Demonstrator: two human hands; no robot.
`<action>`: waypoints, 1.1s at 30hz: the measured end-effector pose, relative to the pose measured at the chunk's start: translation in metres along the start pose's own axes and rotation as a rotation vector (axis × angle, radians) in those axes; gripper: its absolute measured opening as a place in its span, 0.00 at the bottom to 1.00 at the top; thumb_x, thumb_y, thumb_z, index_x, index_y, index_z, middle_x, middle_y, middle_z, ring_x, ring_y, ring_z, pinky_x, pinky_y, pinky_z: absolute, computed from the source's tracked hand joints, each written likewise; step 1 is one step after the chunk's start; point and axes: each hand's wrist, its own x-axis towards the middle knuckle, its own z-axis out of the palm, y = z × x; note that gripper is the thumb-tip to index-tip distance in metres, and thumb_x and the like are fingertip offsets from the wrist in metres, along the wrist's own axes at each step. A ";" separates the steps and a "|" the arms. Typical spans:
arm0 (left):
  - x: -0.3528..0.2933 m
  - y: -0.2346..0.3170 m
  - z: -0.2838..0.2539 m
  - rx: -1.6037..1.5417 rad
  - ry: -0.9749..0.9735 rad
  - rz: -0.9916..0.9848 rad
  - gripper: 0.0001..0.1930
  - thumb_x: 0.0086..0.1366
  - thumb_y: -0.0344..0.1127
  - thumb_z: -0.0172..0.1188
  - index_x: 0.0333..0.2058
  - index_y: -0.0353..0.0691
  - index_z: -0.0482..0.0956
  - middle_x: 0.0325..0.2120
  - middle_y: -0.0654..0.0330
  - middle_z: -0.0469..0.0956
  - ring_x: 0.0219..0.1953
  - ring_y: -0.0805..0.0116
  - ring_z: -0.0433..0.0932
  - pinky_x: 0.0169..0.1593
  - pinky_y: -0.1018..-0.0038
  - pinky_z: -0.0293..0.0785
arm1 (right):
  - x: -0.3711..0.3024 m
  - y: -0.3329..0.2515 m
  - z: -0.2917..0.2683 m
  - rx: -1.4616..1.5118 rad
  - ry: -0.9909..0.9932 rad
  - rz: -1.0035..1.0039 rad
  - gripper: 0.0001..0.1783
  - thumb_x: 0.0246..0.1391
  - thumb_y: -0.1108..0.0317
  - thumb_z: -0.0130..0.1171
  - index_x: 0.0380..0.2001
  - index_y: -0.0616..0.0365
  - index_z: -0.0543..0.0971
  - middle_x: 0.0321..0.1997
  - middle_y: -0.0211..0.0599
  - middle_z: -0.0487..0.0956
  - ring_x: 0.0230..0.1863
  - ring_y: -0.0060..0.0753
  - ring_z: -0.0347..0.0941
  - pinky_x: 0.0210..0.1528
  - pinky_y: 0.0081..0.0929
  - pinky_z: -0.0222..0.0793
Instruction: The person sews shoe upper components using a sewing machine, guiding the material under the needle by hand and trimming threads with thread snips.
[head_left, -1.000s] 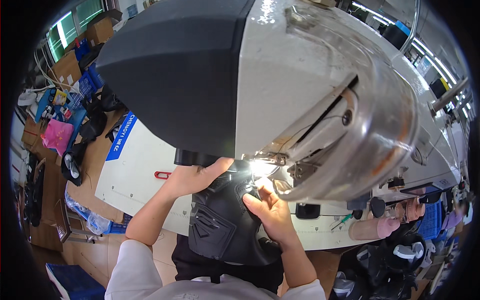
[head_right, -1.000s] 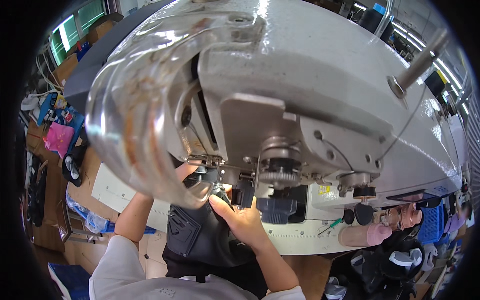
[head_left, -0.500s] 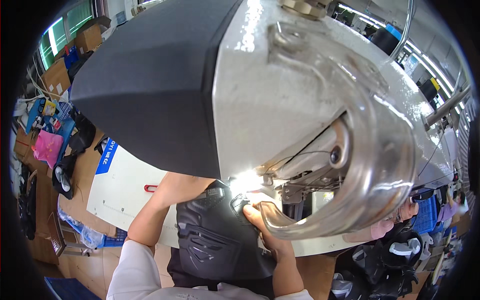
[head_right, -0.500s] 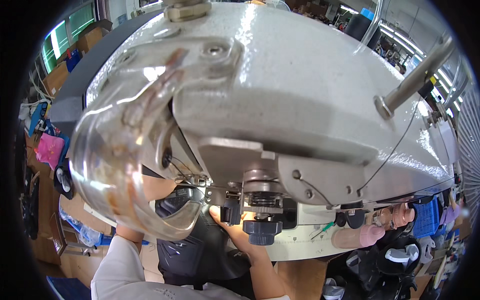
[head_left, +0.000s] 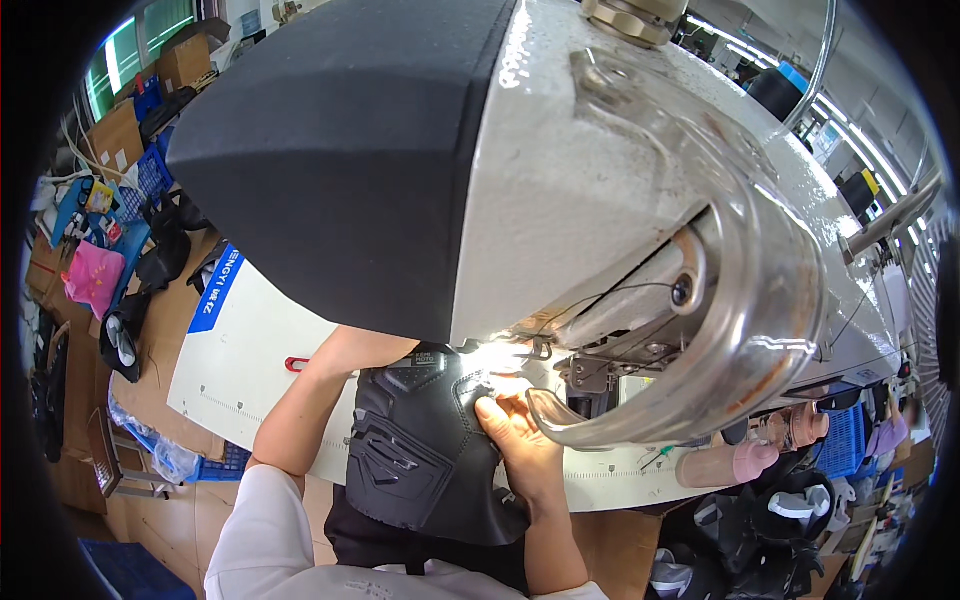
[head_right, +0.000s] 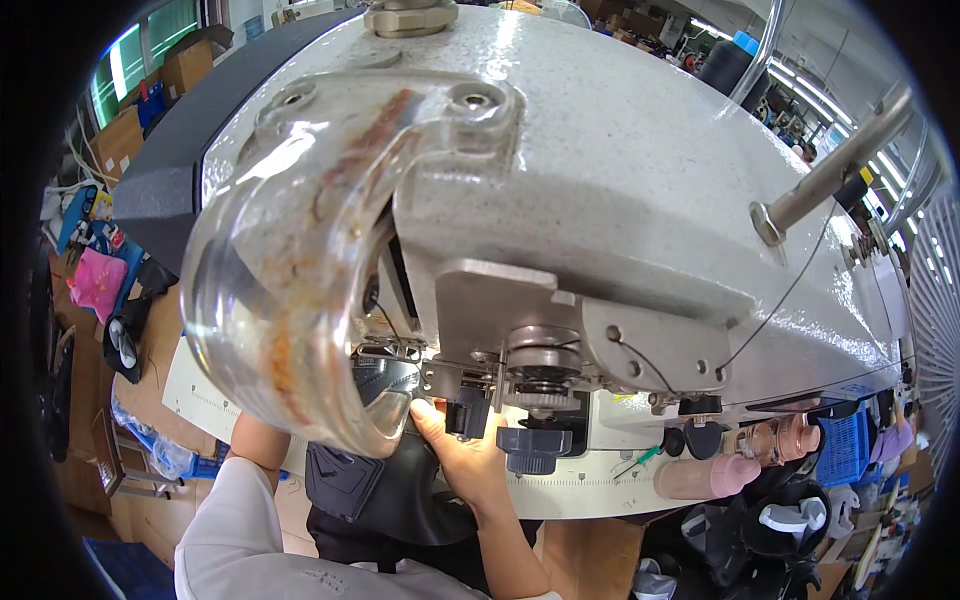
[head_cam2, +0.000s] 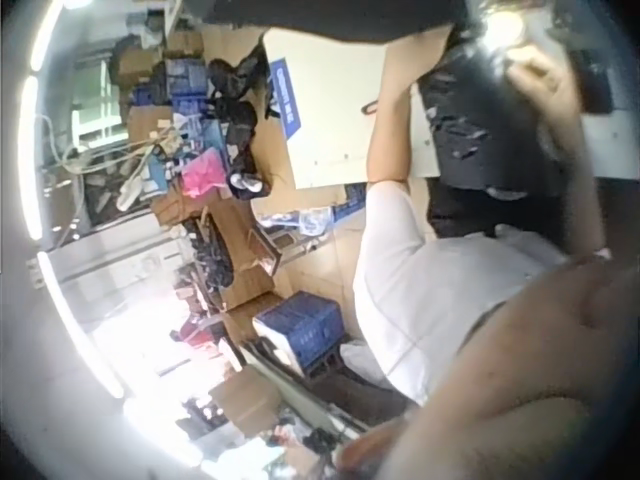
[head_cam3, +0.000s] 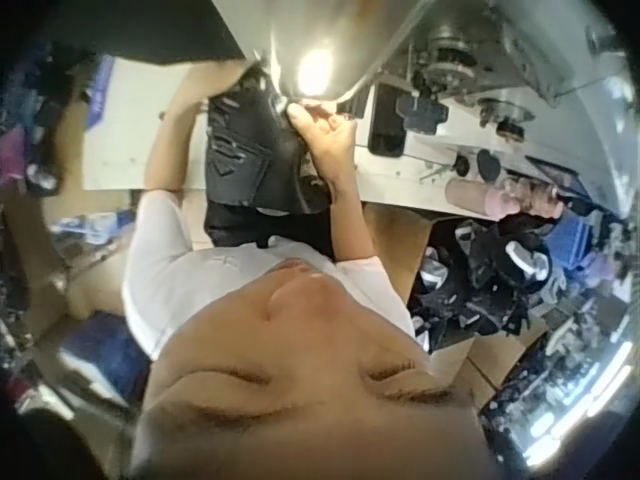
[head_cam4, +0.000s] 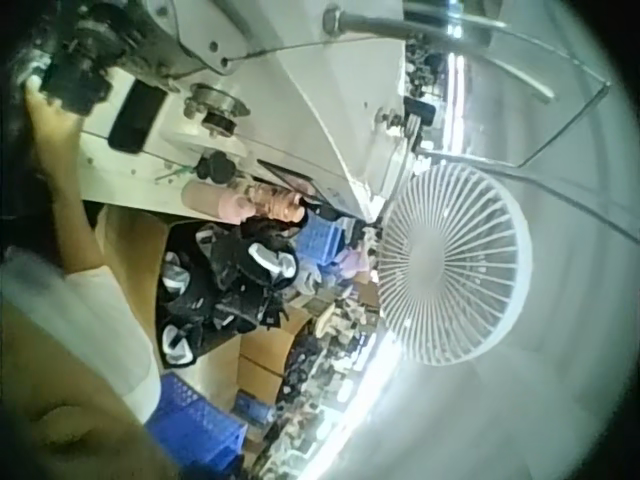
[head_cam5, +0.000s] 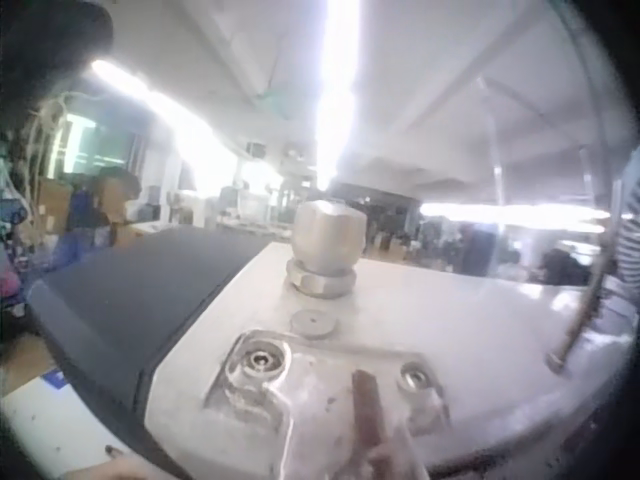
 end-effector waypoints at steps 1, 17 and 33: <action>0.000 -0.003 0.001 -0.014 0.019 0.012 0.03 0.53 0.19 0.57 0.27 0.32 0.76 0.23 0.58 0.76 0.25 0.66 0.73 0.30 0.69 0.70 | 0.000 -0.001 0.000 -0.001 0.000 0.003 0.17 0.54 0.60 0.70 0.37 0.65 0.81 0.35 0.35 0.82 0.36 0.20 0.76 0.40 0.22 0.72; -0.003 -0.032 0.007 0.011 0.014 0.060 0.05 0.52 0.19 0.57 0.29 0.33 0.77 0.25 0.58 0.77 0.27 0.65 0.74 0.32 0.69 0.71 | -0.001 -0.007 0.007 0.006 -0.033 -0.051 0.12 0.55 0.65 0.68 0.36 0.63 0.83 0.31 0.29 0.82 0.29 0.17 0.73 0.34 0.21 0.71; 0.002 -0.020 0.012 0.084 0.095 0.022 0.04 0.54 0.20 0.57 0.29 0.32 0.78 0.25 0.58 0.77 0.27 0.66 0.74 0.32 0.70 0.71 | -0.002 0.001 -0.026 -0.050 -0.263 0.146 0.13 0.61 0.64 0.61 0.46 0.56 0.74 0.39 0.26 0.77 0.34 0.12 0.70 0.38 0.14 0.65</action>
